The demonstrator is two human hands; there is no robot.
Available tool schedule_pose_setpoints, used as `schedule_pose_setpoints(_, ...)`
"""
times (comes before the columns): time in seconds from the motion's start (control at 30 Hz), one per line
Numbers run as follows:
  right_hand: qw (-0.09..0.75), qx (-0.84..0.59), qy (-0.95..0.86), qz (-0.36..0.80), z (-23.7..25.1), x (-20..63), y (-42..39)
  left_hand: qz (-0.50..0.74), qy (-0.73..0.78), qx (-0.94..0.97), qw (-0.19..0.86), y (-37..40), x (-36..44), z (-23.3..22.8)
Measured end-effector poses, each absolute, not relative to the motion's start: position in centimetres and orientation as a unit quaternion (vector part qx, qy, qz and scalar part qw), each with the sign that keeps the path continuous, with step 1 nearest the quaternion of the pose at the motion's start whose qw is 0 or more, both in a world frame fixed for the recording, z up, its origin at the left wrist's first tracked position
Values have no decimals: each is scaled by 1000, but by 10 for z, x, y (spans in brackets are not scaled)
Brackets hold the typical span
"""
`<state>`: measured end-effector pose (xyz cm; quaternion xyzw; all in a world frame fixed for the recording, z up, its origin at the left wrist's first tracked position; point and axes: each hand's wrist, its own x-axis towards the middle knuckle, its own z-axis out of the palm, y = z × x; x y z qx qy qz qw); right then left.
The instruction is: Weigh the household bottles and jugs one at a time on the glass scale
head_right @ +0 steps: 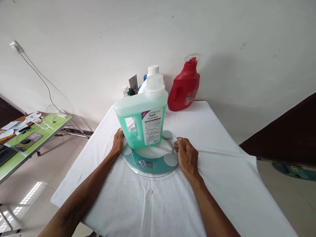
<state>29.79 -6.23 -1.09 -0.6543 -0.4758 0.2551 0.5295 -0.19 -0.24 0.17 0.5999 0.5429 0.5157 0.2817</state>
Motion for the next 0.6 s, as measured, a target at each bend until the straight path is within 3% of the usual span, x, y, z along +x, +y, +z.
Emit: schedule_pose_setpoints(0.6,512,-668,-474,261,-12,300,-61,524,546,592,278,-2,-1,-1)
